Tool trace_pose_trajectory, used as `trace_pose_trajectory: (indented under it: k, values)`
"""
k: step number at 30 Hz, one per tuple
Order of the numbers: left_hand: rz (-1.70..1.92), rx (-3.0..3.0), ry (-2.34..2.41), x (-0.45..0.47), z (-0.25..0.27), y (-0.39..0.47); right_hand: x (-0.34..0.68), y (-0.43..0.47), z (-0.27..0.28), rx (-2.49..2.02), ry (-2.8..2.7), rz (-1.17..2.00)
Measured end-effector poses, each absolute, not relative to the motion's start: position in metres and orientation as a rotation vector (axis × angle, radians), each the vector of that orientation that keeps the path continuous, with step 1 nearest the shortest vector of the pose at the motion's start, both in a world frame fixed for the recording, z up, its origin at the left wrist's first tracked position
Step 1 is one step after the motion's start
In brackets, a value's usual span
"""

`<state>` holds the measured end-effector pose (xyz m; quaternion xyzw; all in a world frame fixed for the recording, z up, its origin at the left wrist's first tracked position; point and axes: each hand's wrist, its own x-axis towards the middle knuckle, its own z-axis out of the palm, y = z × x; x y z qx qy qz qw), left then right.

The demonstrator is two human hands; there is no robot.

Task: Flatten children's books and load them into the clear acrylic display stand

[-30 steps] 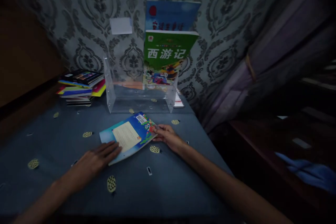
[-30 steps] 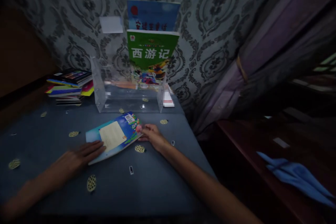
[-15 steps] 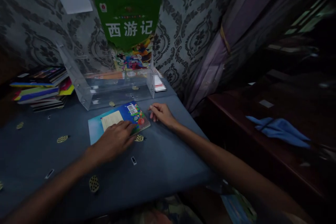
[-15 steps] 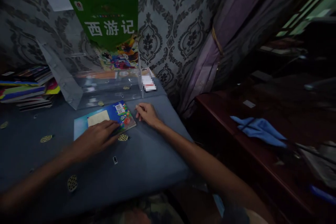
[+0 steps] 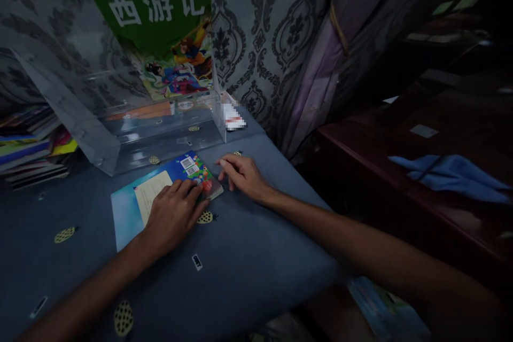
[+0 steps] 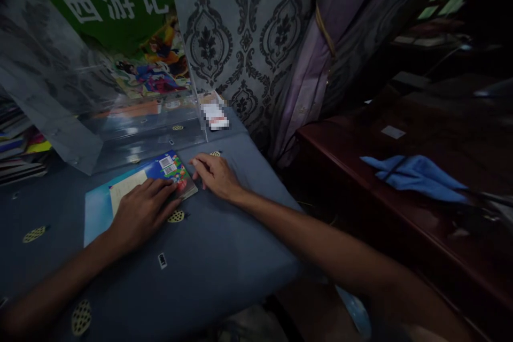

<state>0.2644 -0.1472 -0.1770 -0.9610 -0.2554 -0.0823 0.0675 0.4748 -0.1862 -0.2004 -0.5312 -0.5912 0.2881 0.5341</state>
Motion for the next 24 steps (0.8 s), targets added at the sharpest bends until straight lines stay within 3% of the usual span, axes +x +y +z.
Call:
trace_pose_trajectory:
  k: [24]
  values:
    - [-0.376, -2.841, -0.648, 0.265, -0.180, -0.146, 0.483, -0.198, -0.191, -1.238, -1.429, 0.752]
